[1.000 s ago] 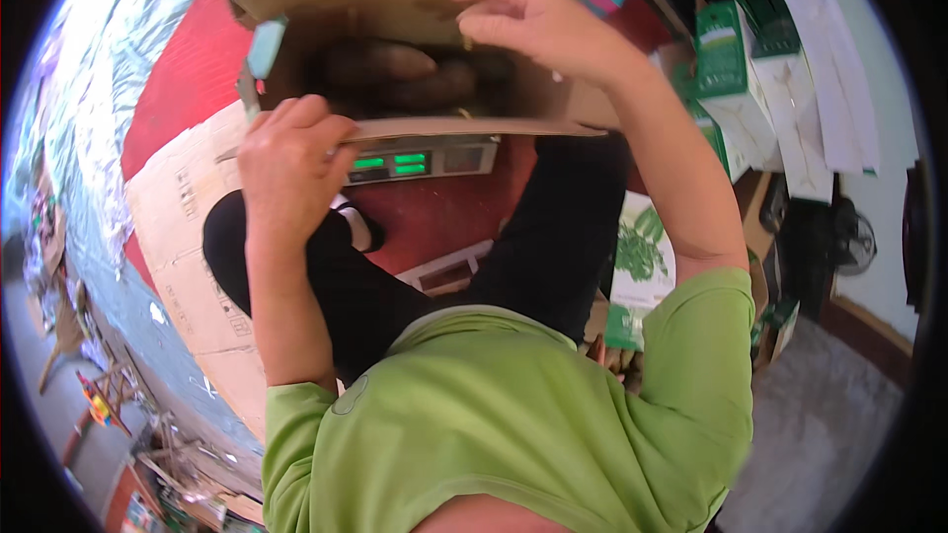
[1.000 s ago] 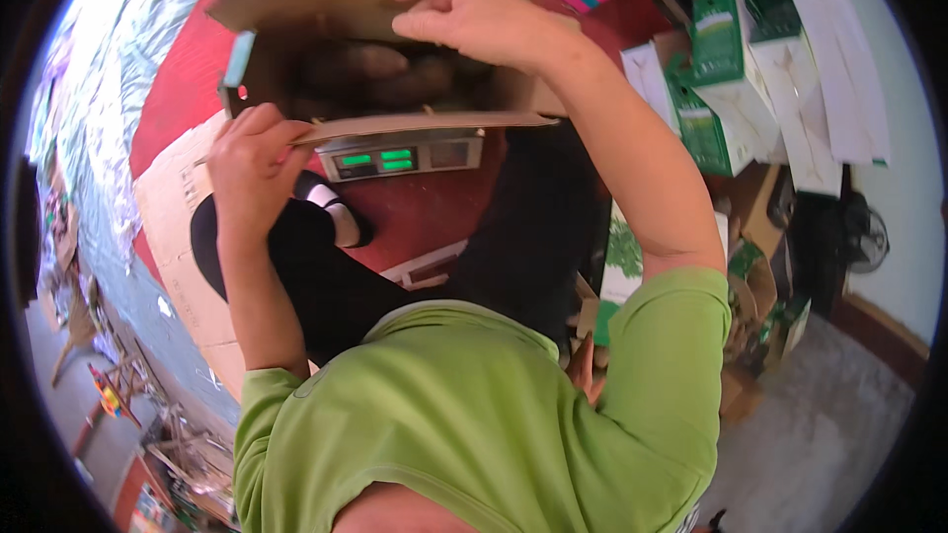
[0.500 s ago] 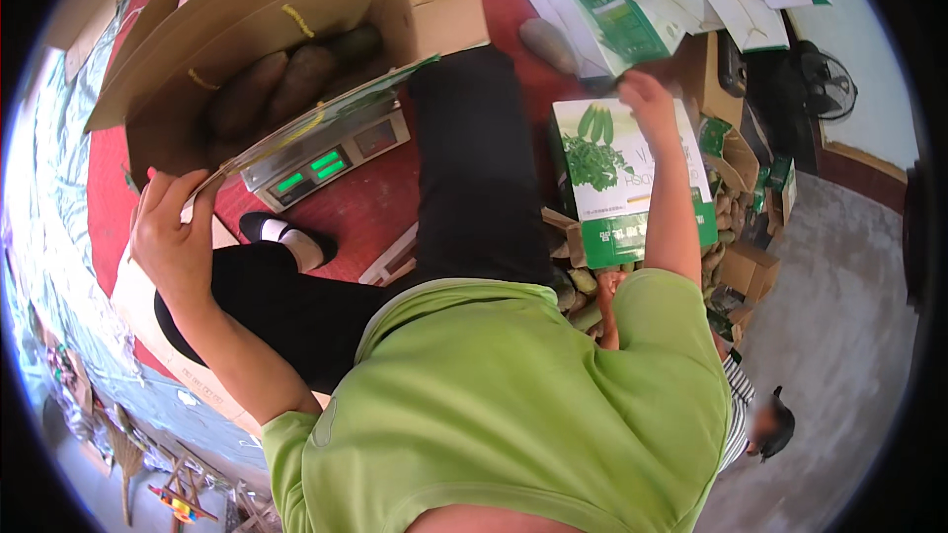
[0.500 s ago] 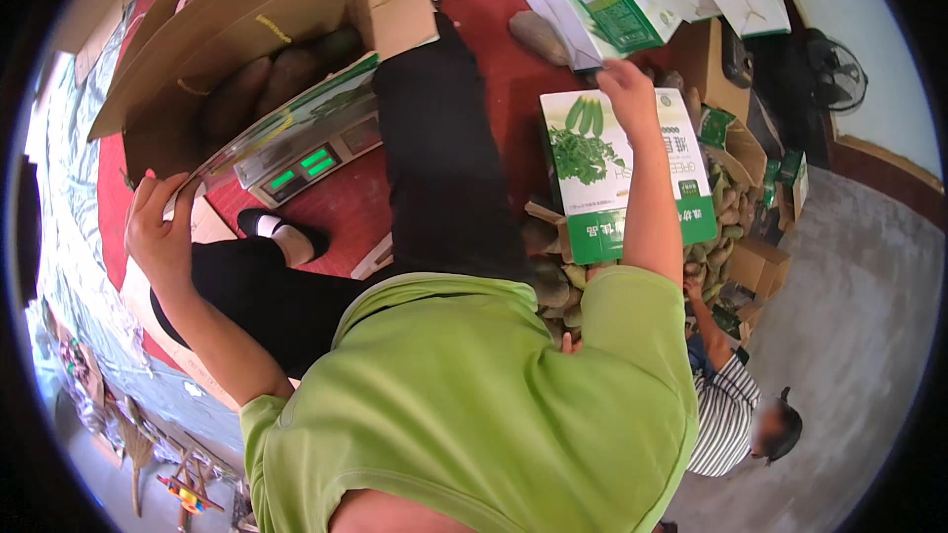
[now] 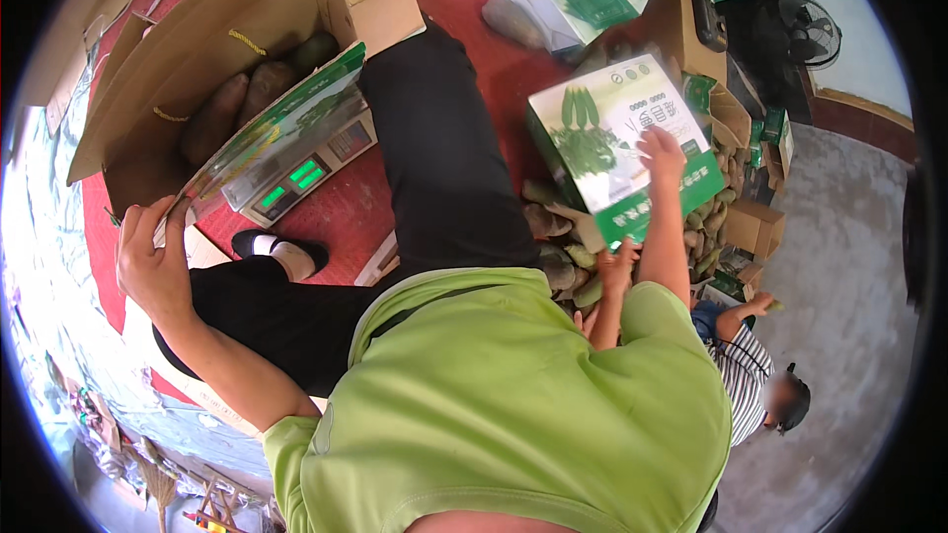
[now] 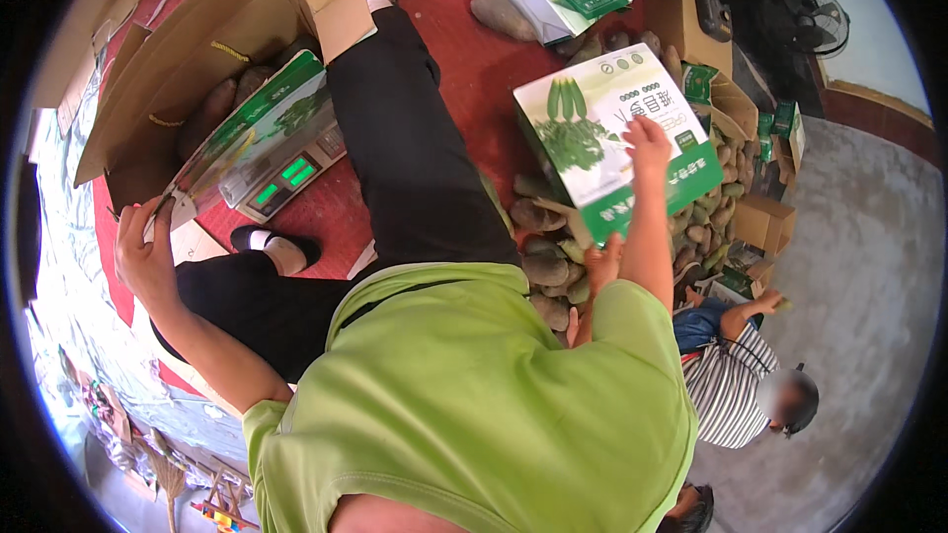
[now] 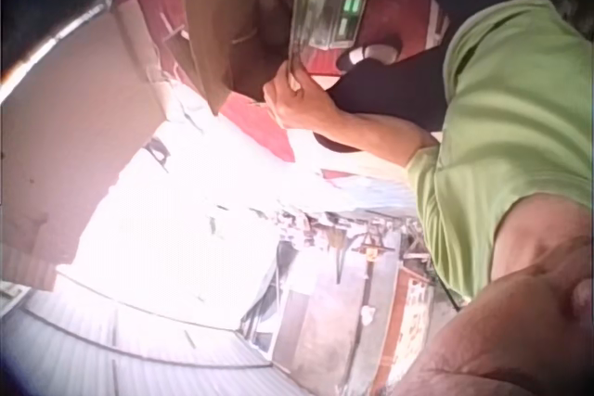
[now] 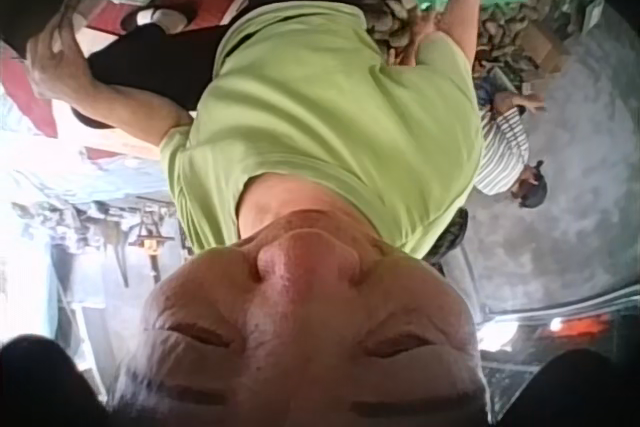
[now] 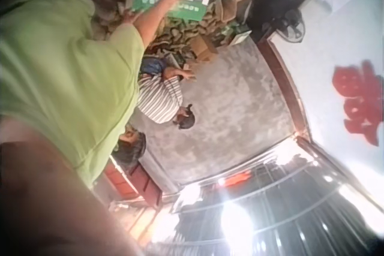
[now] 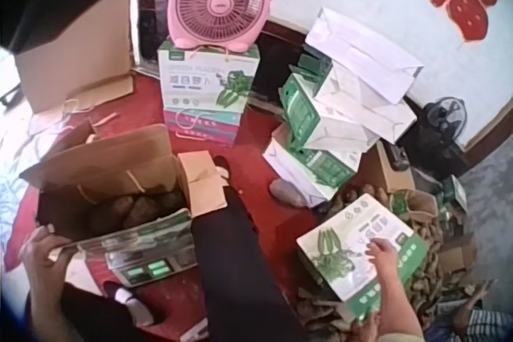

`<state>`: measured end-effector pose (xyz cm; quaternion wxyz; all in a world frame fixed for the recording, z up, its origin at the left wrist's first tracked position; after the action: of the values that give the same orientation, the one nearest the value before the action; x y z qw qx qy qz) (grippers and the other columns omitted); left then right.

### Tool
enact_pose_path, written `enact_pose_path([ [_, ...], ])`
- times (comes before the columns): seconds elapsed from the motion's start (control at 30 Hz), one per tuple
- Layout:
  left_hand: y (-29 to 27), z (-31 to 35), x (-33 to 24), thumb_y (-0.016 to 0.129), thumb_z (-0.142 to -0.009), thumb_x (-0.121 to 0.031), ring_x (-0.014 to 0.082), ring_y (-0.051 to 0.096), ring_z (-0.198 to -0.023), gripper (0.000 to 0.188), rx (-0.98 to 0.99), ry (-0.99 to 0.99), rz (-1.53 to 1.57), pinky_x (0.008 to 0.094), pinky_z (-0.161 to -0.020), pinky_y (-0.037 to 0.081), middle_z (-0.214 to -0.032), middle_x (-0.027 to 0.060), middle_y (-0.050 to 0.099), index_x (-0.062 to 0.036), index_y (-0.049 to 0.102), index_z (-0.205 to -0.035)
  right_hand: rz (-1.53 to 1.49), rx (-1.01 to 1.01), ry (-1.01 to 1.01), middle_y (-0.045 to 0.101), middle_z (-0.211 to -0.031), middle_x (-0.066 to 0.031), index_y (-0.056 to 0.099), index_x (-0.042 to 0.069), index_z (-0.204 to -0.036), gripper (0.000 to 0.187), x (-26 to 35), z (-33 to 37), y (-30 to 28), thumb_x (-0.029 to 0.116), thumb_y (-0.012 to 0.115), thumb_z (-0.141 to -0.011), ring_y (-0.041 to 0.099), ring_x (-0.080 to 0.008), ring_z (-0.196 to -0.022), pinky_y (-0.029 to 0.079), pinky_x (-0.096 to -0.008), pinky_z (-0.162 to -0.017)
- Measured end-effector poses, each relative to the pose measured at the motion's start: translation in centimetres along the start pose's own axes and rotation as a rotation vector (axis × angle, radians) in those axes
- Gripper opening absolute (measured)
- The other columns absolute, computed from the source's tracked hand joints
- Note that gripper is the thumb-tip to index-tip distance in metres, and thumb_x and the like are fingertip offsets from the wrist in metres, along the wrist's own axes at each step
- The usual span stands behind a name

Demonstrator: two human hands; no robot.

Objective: Sorting vegetables from a pile on the floor and packing them into cardboard boxes on a weighing scale.

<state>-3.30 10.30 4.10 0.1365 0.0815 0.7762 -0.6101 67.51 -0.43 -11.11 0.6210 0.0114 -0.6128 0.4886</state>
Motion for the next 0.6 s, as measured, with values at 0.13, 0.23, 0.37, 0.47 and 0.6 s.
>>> enact_pose_path([
  [0.13,0.0,0.2,0.2,0.071,-0.076,-0.015,0.0217,0.06,-0.072,0.011,-0.005,0.007,-0.016,0.0327,-0.064,0.045,-0.076,0.0029,0.06,-0.0076,0.07,-0.085,0.123,0.235,-0.004,0.067,-0.094,-0.0058,0.063,0.003,-0.112,0.029,-0.7,4.3,8.4,0.017,0.061,-0.087,0.064,-0.0143,-0.08,0.048,-0.0264,-0.064],
  [0.23,0.1,0.3,0.3,0.071,-0.076,-0.016,0.0218,0.06,-0.072,0.012,-0.006,0.021,-0.016,0.0329,-0.064,0.045,-0.075,0.0029,0.06,-0.0078,0.07,-0.084,0.141,0.412,0.127,0.069,-0.092,-0.0075,0.065,0.003,-0.107,0.026,-3.4,8.1,13.0,0.015,0.065,-0.085,0.065,-0.0149,-0.082,0.05,-0.029,-0.066],
  [0.37,-0.2,0.3,0.0,0.072,-0.076,-0.018,0.0221,0.059,-0.071,0.013,-0.02,0.022,-0.015,0.0326,-0.064,0.045,-0.075,0.003,0.059,-0.008,0.07,-0.084,0.331,0.527,0.021,0.068,-0.1,-0.0131,0.064,0.001,-0.11,0.031,-8.4,9.5,15.1,0.014,0.069,-0.082,0.065,-0.0206,-0.091,0.05,-0.0315,-0.081],
  [0.47,-0.1,0.4,0.0,0.072,-0.076,-0.019,0.0221,0.06,-0.072,0.013,0.001,0.002,-0.017,0.0325,-0.064,0.045,-0.075,0.0029,0.059,-0.0082,0.07,-0.084,0.303,0.602,0.115,0.068,-0.103,-0.0157,0.064,0.001,-0.11,0.032,-9.6,12.1,15.1,0.016,0.069,-0.081,0.065,-0.024,-0.095,0.05,-0.0331,-0.083],
  [0.6,0.0,0.5,0.5,0.071,-0.077,-0.019,0.0218,0.06,-0.073,0.013,0.017,-0.051,-0.014,0.0326,-0.063,0.045,-0.075,0.0027,0.059,-0.0085,0.07,-0.085,0.549,0.594,0.001,0.067,-0.104,-0.0172,0.064,0.001,-0.11,0.037,-12.4,11.6,14.1,0.02,0.071,-0.079,0.064,-0.0286,-0.099,0.049,-0.0358,-0.085],
])
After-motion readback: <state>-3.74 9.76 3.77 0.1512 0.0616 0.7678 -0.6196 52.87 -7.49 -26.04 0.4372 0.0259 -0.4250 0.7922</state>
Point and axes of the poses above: each hand's wrist, its own z-axis away from the middle knuckle, its own y-axis out of the palm, x = y × z, the point moved 9 cm from there along -z, towards the middle knuckle
